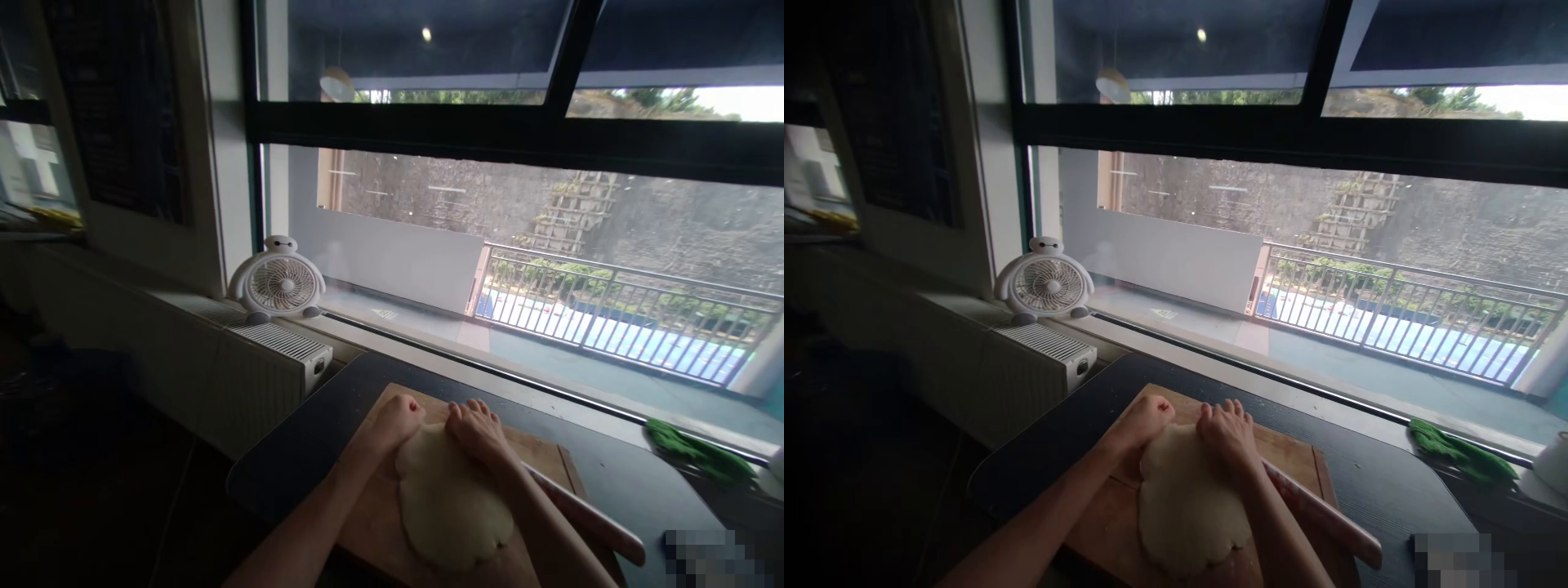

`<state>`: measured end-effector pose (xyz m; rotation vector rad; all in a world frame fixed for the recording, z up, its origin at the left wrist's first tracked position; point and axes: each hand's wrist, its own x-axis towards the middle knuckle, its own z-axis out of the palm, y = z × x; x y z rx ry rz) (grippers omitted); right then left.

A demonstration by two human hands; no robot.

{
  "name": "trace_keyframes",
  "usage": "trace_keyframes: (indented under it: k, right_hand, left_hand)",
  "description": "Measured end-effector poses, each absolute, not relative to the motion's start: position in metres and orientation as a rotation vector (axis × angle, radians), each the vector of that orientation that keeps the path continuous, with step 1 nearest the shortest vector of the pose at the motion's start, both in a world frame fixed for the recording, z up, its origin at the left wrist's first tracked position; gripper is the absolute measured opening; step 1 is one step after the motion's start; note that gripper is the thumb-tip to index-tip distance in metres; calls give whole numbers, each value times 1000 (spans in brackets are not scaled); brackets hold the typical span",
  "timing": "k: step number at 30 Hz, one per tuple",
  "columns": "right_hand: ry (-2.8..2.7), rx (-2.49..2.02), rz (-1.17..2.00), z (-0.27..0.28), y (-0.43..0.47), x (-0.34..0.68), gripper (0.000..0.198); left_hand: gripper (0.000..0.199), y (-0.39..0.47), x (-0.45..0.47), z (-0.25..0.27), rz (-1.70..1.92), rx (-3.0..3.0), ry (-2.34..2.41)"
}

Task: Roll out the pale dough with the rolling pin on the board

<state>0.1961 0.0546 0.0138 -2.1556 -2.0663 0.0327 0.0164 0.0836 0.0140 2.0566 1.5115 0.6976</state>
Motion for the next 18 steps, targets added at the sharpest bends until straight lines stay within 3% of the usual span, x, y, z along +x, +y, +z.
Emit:
trace_keyframes:
  k: [8, 12, 18]
  right_hand:
    - [-2025, -2231, -5, 22, 71, 209, 53]
    - [-2075, -2183, 89, 14, 54, 202, 44]
    - [-2019, -2174, -57, 17, 45, 211, 51]
  left_hand:
    - [26, 84, 38, 19, 507, 2305, 1497]
    - [26, 75, 29, 14, 535, 2307, 1503]
    - [21, 63, 20, -2, 719, 2259, 1602]
